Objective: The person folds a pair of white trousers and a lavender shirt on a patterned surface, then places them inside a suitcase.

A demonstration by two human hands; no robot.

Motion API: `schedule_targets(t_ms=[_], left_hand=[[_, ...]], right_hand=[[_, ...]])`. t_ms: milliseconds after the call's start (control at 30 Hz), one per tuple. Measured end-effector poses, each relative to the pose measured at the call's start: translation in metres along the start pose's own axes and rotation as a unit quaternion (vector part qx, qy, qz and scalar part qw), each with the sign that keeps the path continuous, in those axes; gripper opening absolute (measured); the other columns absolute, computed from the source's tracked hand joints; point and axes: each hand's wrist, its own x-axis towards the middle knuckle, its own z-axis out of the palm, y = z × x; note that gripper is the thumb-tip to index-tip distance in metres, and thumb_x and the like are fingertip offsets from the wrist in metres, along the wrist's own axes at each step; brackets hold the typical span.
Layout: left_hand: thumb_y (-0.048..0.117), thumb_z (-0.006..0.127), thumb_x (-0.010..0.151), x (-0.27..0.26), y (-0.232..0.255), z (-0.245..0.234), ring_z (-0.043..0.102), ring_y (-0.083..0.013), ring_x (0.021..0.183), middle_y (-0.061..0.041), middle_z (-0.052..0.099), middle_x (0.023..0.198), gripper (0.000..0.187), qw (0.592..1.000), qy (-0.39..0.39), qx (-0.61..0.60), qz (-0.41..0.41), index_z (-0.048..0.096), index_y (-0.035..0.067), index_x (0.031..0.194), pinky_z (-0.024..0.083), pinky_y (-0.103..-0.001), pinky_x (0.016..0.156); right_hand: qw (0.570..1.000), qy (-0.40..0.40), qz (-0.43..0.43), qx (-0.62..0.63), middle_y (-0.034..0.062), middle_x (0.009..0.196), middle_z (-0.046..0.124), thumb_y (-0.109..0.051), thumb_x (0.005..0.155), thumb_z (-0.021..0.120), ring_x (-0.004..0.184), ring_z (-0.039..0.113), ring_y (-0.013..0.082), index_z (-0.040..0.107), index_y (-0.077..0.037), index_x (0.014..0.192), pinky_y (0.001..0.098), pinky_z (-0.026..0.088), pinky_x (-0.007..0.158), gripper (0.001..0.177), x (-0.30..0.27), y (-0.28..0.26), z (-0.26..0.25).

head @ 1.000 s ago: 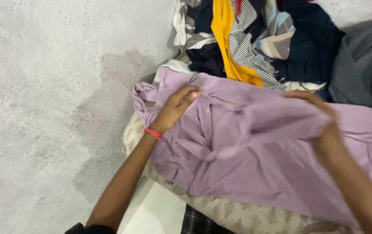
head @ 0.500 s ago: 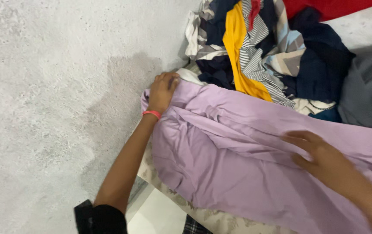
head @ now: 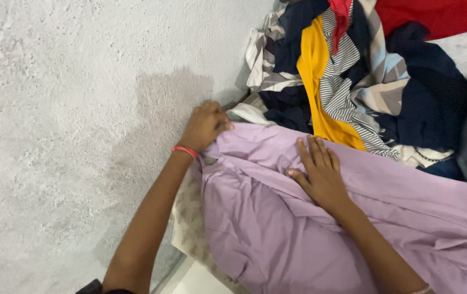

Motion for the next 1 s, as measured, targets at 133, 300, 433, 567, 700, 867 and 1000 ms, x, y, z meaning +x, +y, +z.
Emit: schedule_targets(t_ms=[133, 300, 433, 567, 700, 867, 1000], left_hand=[[0.042, 0.058, 0.101, 0.011, -0.013, -0.01, 0.066, -0.0356, 0.103, -0.014, 0.07, 0.107, 0.034, 0.988, 0.018, -0.118, -0.1, 0.07, 0.013, 0.111, 0.052, -0.046, 0.089], [0.052, 0.058, 0.101, 0.007, 0.002, -0.013, 0.071, -0.0367, 0.093, -0.017, 0.074, 0.095, 0.044, 0.982, -0.045, 0.088, -0.16, 0.066, 0.009, 0.108, 0.054, -0.05, 0.081], [0.045, 0.062, 0.096, 0.005, 0.018, -0.003, 0.068, -0.0354, 0.098, -0.016, 0.07, 0.111, 0.043, 0.983, 0.036, 0.048, -0.171, 0.063, 0.005, 0.112, 0.053, -0.049, 0.08], [0.03, 0.06, 0.1, -0.019, 0.057, -0.006, 0.06, -0.0341, 0.117, -0.013, 0.065, 0.123, 0.031, 0.979, 0.188, 0.058, -0.051, 0.066, 0.007, 0.12, 0.046, -0.049, 0.096], [0.031, 0.059, 0.1, -0.048, 0.108, -0.002, 0.055, -0.0304, 0.122, -0.014, 0.065, 0.125, 0.032, 0.982, 0.068, -0.137, 0.11, 0.065, 0.008, 0.121, 0.041, -0.045, 0.106], [0.036, 0.054, 0.107, -0.048, 0.129, 0.026, 0.058, -0.0283, 0.119, -0.008, 0.067, 0.119, 0.03, 0.98, -0.078, -0.132, 0.128, 0.069, 0.012, 0.119, 0.04, -0.045, 0.104], [0.041, 0.062, 0.096, -0.032, 0.124, 0.033, 0.06, -0.0276, 0.115, -0.006, 0.07, 0.111, 0.03, 0.983, -0.099, -0.081, 0.129, 0.074, 0.015, 0.105, 0.04, -0.046, 0.102]], right_hand=[[1.0, 0.001, -0.008, -0.027, 0.0208, 0.164, 0.029, -0.052, 0.095, 0.052, 0.154, 0.023, 0.0357, 0.033, -0.012, 0.159, 0.0549, 0.02, 0.119, 0.078, 0.001, -0.001, 0.001], [1.0, -0.01, -0.005, -0.025, 0.0206, 0.164, 0.028, -0.053, 0.095, 0.054, 0.153, 0.023, 0.0349, 0.034, -0.015, 0.158, 0.0546, 0.019, 0.118, 0.077, 0.001, -0.002, 0.0], [1.0, 0.015, -0.024, 0.009, 0.0217, 0.161, 0.034, -0.048, 0.094, 0.057, 0.15, 0.028, 0.0357, 0.043, -0.012, 0.155, 0.0538, 0.021, 0.118, 0.071, 0.002, -0.007, -0.012], [0.993, 0.037, -0.013, 0.115, 0.0144, 0.149, 0.054, -0.034, 0.101, 0.054, 0.141, 0.046, 0.0349, 0.06, -0.011, 0.141, 0.0458, 0.034, 0.116, 0.046, -0.027, -0.002, -0.054], [0.997, -0.017, 0.006, 0.077, 0.0105, 0.122, 0.071, -0.032, 0.098, 0.058, 0.116, 0.065, 0.0304, 0.073, -0.008, 0.114, 0.0395, 0.048, 0.103, 0.033, -0.094, 0.041, -0.111], [0.979, -0.116, 0.162, -0.046, 0.0109, 0.123, 0.073, -0.034, 0.093, 0.06, 0.114, 0.067, 0.0304, 0.074, -0.007, 0.115, 0.0391, 0.052, 0.099, 0.037, -0.178, 0.114, -0.192], [0.955, -0.196, 0.216, -0.062, 0.0101, 0.116, 0.071, -0.038, 0.078, 0.081, 0.109, 0.068, 0.0301, 0.076, -0.01, 0.114, 0.0402, 0.053, 0.094, 0.046, -0.214, 0.131, -0.236]])
